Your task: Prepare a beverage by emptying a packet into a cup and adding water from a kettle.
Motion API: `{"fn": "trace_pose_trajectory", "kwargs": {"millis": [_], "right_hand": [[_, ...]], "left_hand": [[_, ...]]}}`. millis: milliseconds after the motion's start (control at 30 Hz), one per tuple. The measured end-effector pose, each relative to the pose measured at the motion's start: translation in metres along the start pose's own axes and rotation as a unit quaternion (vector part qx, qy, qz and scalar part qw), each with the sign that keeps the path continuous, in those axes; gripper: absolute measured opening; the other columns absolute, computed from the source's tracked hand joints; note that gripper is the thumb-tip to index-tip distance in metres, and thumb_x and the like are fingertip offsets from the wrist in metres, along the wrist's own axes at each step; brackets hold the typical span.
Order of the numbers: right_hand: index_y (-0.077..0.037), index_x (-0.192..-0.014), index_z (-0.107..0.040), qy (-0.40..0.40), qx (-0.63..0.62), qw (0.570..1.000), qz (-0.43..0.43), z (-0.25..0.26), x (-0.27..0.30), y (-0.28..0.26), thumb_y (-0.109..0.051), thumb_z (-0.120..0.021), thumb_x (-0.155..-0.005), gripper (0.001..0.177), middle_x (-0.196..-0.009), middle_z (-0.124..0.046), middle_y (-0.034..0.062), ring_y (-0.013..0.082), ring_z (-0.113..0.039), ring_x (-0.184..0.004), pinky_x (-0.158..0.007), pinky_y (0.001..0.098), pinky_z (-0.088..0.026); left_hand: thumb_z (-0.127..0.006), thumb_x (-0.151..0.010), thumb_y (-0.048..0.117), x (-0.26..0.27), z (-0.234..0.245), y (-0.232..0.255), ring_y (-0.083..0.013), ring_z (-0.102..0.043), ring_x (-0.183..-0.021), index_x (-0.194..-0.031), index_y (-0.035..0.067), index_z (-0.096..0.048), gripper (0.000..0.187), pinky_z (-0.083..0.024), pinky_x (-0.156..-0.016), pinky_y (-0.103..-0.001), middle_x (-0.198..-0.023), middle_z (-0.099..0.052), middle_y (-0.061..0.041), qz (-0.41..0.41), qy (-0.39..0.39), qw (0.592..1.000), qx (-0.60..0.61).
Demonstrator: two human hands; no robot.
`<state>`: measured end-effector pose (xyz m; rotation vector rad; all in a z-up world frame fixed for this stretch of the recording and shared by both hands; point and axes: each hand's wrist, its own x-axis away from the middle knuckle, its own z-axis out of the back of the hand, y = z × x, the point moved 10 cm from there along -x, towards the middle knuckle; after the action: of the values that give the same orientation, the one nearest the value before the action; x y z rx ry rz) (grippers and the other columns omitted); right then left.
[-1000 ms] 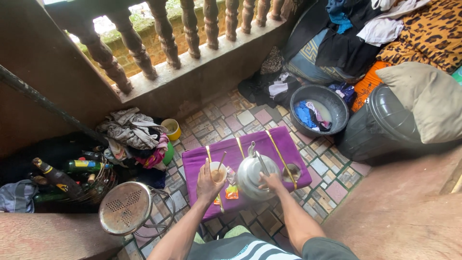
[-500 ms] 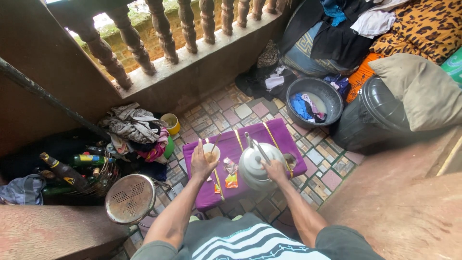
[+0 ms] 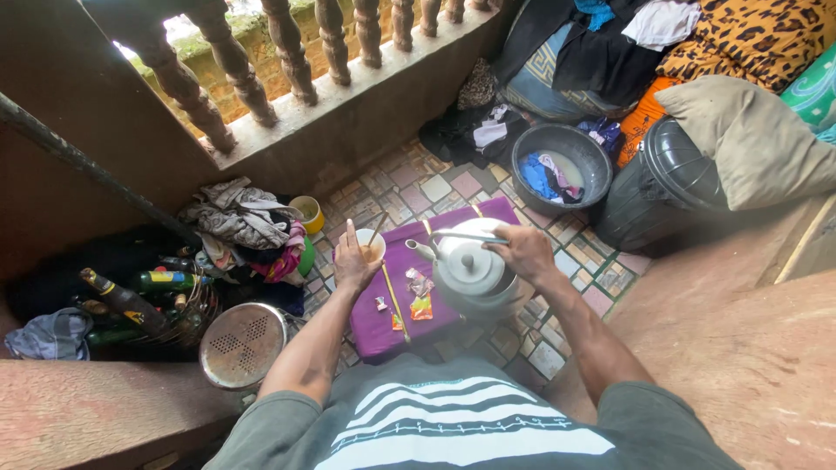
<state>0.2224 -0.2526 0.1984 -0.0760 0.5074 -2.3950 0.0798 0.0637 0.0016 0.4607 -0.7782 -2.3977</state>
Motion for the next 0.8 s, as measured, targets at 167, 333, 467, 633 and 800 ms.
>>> {"fn": "trace_pose_trajectory", "kwargs": {"millis": [167,333,467,633,800], "right_hand": [[-0.016,-0.115,-0.077,0.015,-0.071,0.988,0.136,0.036,-0.011,-0.042,-0.032,-0.078,-0.087,0.033,-0.099,-0.078,0.0119,0.0275,-0.077,-0.085,-0.077,0.0386,-0.059],[-0.013,-0.119,-0.076,0.007,-0.100,0.972,0.212,0.062,-0.022,-0.067,-0.021,-0.077,-0.087,0.033,-0.107,-0.077,0.0148,0.0297,-0.075,-0.093,-0.079,0.0374,-0.059],[-0.015,-0.119,-0.076,-0.029,-0.056,0.971,0.231,0.066,-0.033,-0.081,-0.020,-0.077,-0.088,0.031,-0.102,-0.077,0.0140,0.0296,-0.074,-0.090,-0.077,0.0387,-0.058],[-0.017,-0.119,-0.076,-0.043,-0.040,0.959,0.278,0.073,-0.043,-0.100,-0.020,-0.075,-0.090,0.030,-0.096,-0.077,0.0126,0.0301,-0.074,-0.085,-0.074,0.0406,-0.056],[-0.019,-0.119,-0.076,-0.066,0.046,0.951,0.299,0.074,-0.048,-0.121,-0.023,-0.073,-0.092,0.027,-0.088,-0.075,0.0121,0.0311,-0.072,-0.077,-0.067,0.0437,-0.055]], "left_hand": [[-0.096,-0.062,0.031,0.007,0.002,0.015,-0.0375,-0.054,-0.122,-0.162,0.005,-0.012,0.134,-0.048,-0.105,-0.045,-0.139,-0.049,-0.019,0.010,-0.039,0.999,-0.008],[-0.095,-0.063,0.028,0.017,-0.002,0.032,-0.0363,-0.054,-0.123,-0.161,0.004,-0.013,0.130,-0.048,-0.107,-0.044,-0.139,-0.049,-0.018,-0.016,-0.050,0.998,0.025],[-0.093,-0.064,0.025,0.022,-0.003,0.049,-0.0370,-0.053,-0.124,-0.161,0.003,-0.015,0.126,-0.049,-0.105,-0.043,-0.142,-0.048,-0.019,-0.036,-0.043,0.998,0.033],[-0.093,-0.066,0.028,0.020,-0.009,0.057,-0.0355,-0.053,-0.122,-0.161,0.004,-0.016,0.124,-0.050,-0.104,-0.043,-0.141,-0.049,-0.018,-0.010,-0.055,0.998,0.034],[-0.093,-0.064,0.027,0.020,-0.009,0.069,-0.0360,-0.053,-0.123,-0.158,0.003,-0.022,0.121,-0.049,-0.104,-0.043,-0.140,-0.049,-0.019,-0.031,-0.056,0.998,0.023]]}}
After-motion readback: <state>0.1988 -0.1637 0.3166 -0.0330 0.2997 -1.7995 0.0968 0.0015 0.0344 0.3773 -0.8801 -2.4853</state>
